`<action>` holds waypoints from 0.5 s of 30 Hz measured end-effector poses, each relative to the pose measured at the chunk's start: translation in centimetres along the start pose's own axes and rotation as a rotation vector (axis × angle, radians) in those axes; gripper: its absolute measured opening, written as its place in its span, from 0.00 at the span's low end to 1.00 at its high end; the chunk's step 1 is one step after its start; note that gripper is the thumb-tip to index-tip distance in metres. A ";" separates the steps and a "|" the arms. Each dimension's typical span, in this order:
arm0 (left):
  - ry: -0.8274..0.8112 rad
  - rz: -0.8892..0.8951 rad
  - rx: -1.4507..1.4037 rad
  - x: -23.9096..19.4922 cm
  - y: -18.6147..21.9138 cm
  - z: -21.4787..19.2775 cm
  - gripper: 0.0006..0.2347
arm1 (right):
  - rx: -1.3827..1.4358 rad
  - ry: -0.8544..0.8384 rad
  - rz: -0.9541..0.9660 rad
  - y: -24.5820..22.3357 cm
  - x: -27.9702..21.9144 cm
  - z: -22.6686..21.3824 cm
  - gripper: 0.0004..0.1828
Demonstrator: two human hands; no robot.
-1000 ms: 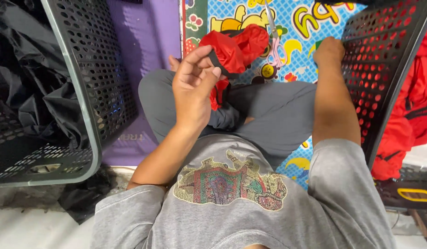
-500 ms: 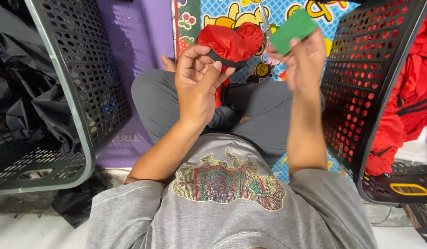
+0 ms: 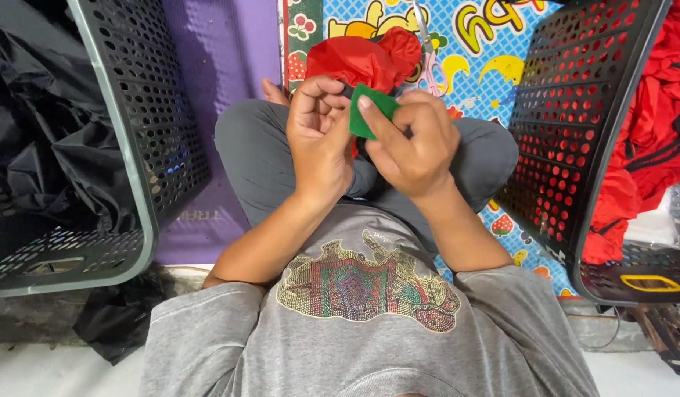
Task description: The person sits cross-legged on a mat and uses pink scissors to cut a black elastic band attached to a red fabric item. They repeatedly trim the band, inspect the edges, and manipulate the fabric with their hands.
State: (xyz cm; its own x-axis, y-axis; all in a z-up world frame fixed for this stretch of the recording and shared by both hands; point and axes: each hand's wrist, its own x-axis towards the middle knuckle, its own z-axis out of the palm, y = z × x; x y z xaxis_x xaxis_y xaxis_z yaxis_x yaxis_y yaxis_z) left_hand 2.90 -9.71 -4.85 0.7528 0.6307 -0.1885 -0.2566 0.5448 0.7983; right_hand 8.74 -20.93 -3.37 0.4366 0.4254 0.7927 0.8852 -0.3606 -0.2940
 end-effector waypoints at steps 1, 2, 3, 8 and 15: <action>-0.003 -0.001 -0.004 -0.1 -0.5 -0.4 0.12 | -0.005 0.000 -0.002 0.4 -0.2 -0.3 0.16; 0.007 -0.016 -0.030 0.1 -0.9 -0.7 0.12 | -0.048 -0.002 -0.001 1.0 -0.2 -0.3 0.18; 0.018 -0.032 -0.056 0.2 -1.3 -1.1 0.12 | -0.090 -0.003 0.001 1.5 -0.3 -0.4 0.20; 0.019 0.017 -0.056 -0.5 0.3 -0.3 0.12 | -0.088 0.030 -0.054 -0.6 0.7 -0.9 0.18; 0.010 0.055 -0.044 -0.4 -0.1 -1.1 0.12 | 0.037 0.002 -0.080 -0.6 1.4 -1.8 0.16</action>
State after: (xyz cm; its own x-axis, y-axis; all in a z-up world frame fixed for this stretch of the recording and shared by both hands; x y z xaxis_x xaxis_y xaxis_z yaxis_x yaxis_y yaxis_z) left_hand 1.95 -9.44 -5.51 0.7310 0.6656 -0.1505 -0.3243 0.5328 0.7816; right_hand 8.51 -21.62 -1.09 0.3639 0.4498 0.8156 0.9225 -0.2950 -0.2490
